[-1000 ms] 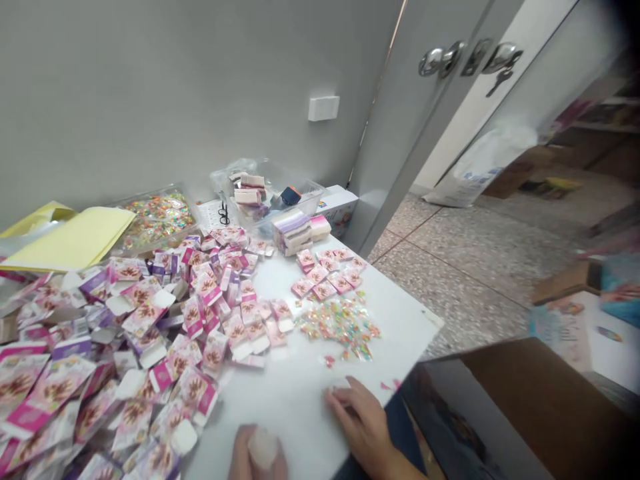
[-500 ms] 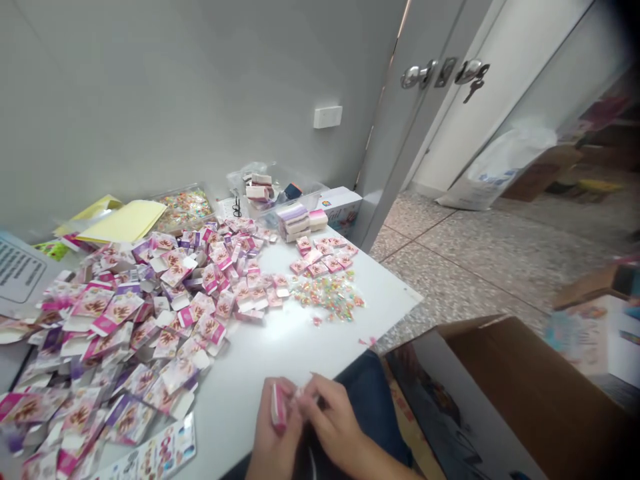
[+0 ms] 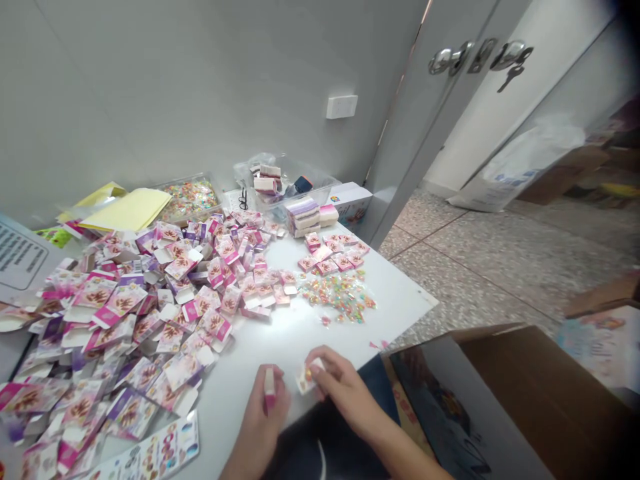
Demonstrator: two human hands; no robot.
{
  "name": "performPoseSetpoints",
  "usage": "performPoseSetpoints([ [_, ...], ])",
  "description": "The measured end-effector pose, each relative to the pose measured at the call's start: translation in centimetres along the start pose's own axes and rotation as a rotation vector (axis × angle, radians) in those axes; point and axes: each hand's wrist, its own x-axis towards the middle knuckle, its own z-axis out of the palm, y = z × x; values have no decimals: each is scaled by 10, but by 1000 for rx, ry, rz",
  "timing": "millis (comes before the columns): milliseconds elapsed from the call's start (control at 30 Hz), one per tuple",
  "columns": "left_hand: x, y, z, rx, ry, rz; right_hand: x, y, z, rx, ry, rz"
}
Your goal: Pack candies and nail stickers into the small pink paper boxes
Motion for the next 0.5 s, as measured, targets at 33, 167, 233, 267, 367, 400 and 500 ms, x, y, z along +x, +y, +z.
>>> performPoseSetpoints([
  [33,1,4,1,68,27,42,2,-1,-4,17,45,-16],
  [167,7,22,11,374,-3,185,2,-15,-7,135,59,-98],
  [233,10,27,16,449,-60,178,1,-25,-5,106,50,-154],
  [267,12,29,17,456,-84,166,1,-30,-3,41,52,-208],
  [367,12,32,19,439,-113,140,2,-42,-2,-276,71,-430],
  [400,11,33,19,420,-111,128,3,-45,-2,-381,36,-480],
  [500,9,36,17,294,-141,60,4,-54,-5,-608,-156,-503],
])
